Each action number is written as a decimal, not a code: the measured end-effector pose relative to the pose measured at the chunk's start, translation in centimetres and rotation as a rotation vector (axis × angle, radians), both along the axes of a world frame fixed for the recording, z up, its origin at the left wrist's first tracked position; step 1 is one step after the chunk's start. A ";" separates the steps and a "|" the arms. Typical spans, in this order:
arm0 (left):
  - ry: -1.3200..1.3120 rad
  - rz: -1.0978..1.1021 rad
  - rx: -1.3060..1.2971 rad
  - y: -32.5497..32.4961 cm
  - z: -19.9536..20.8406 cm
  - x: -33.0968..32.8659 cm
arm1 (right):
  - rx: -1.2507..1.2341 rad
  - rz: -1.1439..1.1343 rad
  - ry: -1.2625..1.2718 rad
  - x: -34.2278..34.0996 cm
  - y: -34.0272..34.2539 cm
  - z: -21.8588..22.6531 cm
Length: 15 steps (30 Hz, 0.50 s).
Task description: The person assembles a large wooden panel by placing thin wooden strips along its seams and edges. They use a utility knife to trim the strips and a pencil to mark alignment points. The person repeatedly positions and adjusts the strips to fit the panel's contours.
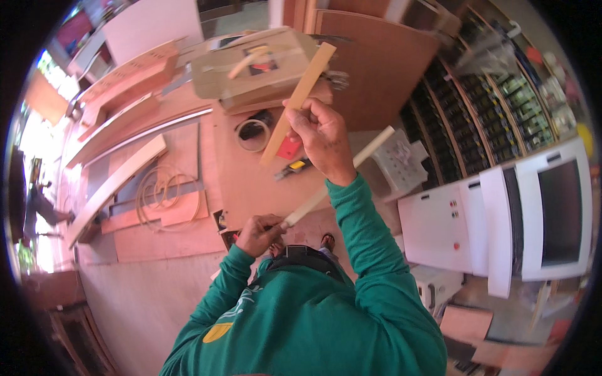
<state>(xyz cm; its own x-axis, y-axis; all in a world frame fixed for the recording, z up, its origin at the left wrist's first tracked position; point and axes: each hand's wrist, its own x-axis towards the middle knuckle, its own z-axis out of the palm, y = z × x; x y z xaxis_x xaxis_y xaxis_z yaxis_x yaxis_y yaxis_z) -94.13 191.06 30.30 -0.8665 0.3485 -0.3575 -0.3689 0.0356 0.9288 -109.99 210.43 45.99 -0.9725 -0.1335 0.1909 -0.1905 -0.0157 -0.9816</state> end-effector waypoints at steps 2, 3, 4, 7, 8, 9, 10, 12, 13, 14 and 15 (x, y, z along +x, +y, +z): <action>0.086 -0.016 -0.013 0.6 -1.0 -0.2 | -0.010 -0.109 0.092 2.0 3.9 -1.5; 0.071 0.004 -0.030 0.8 -0.9 -0.1 | -0.026 -0.173 0.094 3.4 5.5 -1.8; 0.088 0.008 -0.024 0.9 -1.1 -0.1 | -0.046 -0.218 0.104 4.6 7.0 -1.9; 0.110 0.022 -0.030 1.1 -2.2 0.1 | -0.074 -0.340 0.160 7.8 11.2 -2.5; 0.105 0.026 -0.048 1.3 -2.1 0.0 | -0.110 -0.367 0.138 8.5 12.5 -2.4; 0.101 0.032 -0.066 1.7 -2.0 0.1 | -0.146 -0.391 0.118 9.2 13.7 -2.3; 0.101 0.043 -0.076 2.0 -2.1 0.3 | -0.189 -0.409 0.096 9.9 14.7 -2.4; 0.105 0.068 -0.089 3.0 -2.1 0.8 | -0.238 -0.433 0.098 11.1 17.1 -2.5; 0.093 0.099 -0.130 3.7 -1.7 1.3 | -0.242 -0.443 0.101 11.7 18.2 -2.5; 0.097 0.097 -0.135 4.4 -1.7 1.6 | -0.245 -0.451 0.104 12.2 19.3 -2.5; 0.100 0.097 -0.140 4.9 -1.8 1.8 | -0.271 -0.470 0.132 12.6 20.4 -2.9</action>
